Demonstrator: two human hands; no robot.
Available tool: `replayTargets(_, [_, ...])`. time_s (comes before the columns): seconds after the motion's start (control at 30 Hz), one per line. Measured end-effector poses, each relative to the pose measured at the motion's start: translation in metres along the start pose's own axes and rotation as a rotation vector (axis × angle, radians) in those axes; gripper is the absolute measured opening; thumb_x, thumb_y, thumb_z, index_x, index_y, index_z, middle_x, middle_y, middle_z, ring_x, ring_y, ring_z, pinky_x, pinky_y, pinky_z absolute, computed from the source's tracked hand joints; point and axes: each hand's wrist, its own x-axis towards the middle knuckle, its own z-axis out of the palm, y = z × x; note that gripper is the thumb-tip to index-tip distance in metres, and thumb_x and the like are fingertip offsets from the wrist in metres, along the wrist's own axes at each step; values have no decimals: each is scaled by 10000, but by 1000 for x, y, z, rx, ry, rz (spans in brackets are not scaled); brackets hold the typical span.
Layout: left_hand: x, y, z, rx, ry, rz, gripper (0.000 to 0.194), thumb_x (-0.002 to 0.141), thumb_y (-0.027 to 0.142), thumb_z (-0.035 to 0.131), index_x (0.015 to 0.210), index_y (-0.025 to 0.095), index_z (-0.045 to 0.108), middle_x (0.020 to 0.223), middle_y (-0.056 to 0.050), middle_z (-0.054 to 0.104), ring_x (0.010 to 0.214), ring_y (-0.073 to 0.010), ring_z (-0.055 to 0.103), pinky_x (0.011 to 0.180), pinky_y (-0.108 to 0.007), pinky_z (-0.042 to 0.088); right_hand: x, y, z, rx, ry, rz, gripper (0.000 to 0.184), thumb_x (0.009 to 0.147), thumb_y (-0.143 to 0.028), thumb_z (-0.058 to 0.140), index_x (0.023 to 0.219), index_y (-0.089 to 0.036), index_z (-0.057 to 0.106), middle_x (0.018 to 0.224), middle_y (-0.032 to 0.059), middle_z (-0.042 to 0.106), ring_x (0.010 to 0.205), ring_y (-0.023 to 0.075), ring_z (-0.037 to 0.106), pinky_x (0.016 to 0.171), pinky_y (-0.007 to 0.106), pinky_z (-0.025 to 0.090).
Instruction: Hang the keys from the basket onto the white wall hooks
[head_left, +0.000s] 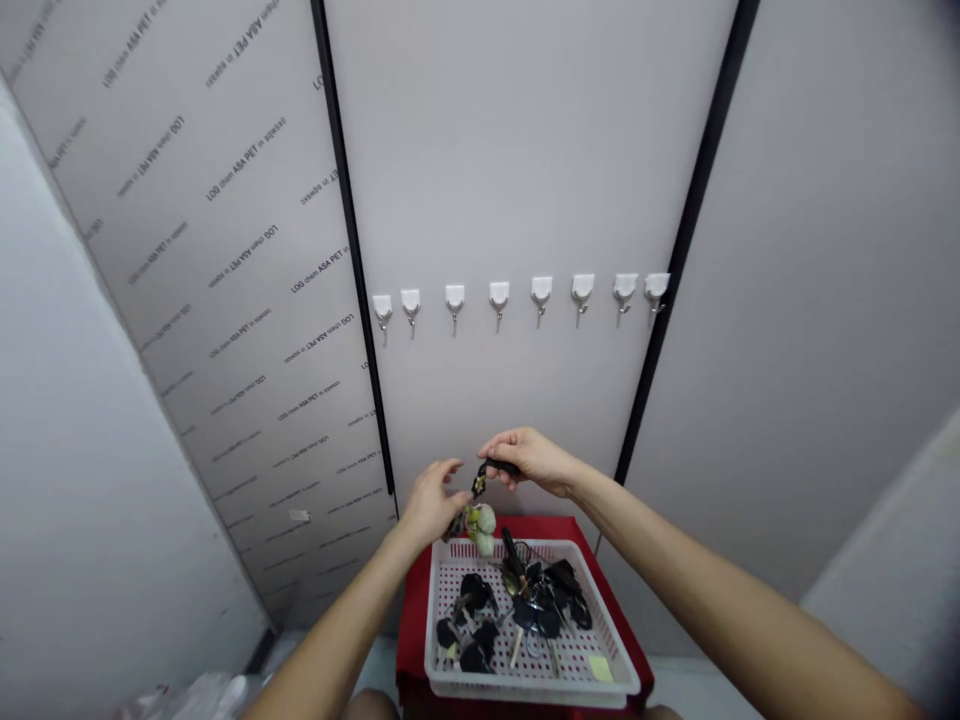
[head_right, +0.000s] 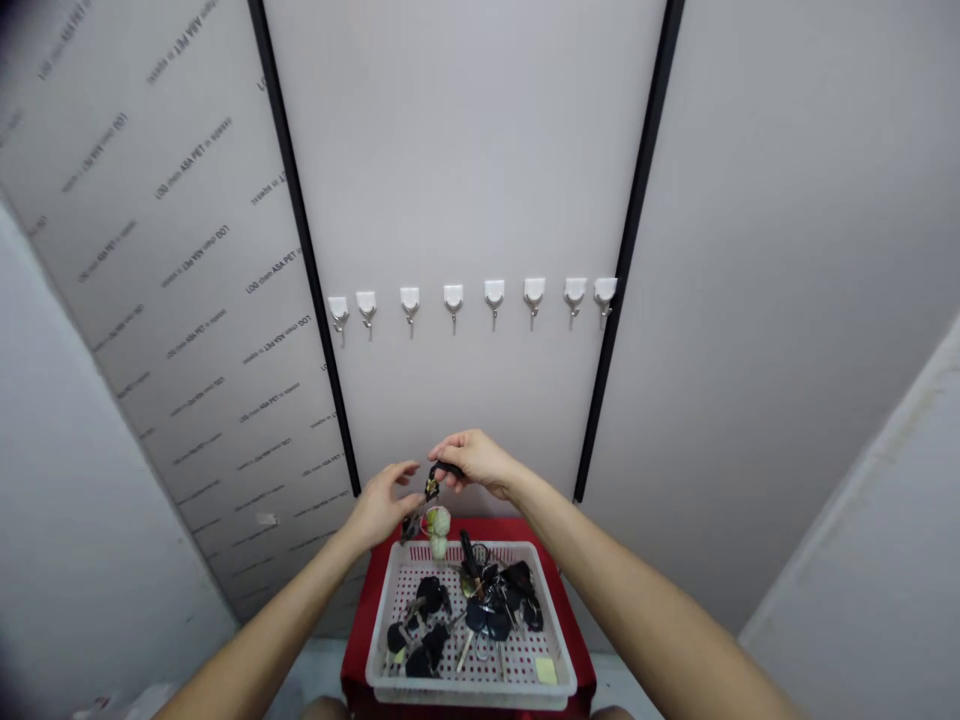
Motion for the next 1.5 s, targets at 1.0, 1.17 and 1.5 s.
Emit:
replayTargets(1.0, [50, 66, -64, -414, 336, 98, 319, 551, 442, 471, 600, 128, 493, 515, 40, 417, 431, -38, 321, 417, -170, 256, 94, -91, 82, -118, 556, -696, 195, 528, -327, 515, 492, -164, 413, 437, -60, 409, 415, 55, 369, 436, 182, 316])
replayTargets(1.17, [62, 76, -83, -567, 349, 65, 346, 480, 442, 540, 621, 128, 502, 491, 55, 407, 393, -23, 330, 404, -169, 287, 109, -107, 93, -138, 674, -705, 201, 550, -351, 489, 501, -169, 420, 461, -52, 442, 433, 64, 395, 471, 190, 334])
replayTargets(1.5, [79, 57, -87, -527, 302, -29, 254, 533, 370, 522, 526, 122, 465, 397, 63, 365, 365, -31, 330, 396, -177, 286, 127, -101, 95, -447, 725, -628, 179, 552, -311, 500, 467, -172, 426, 464, -38, 454, 450, 72, 384, 481, 202, 300])
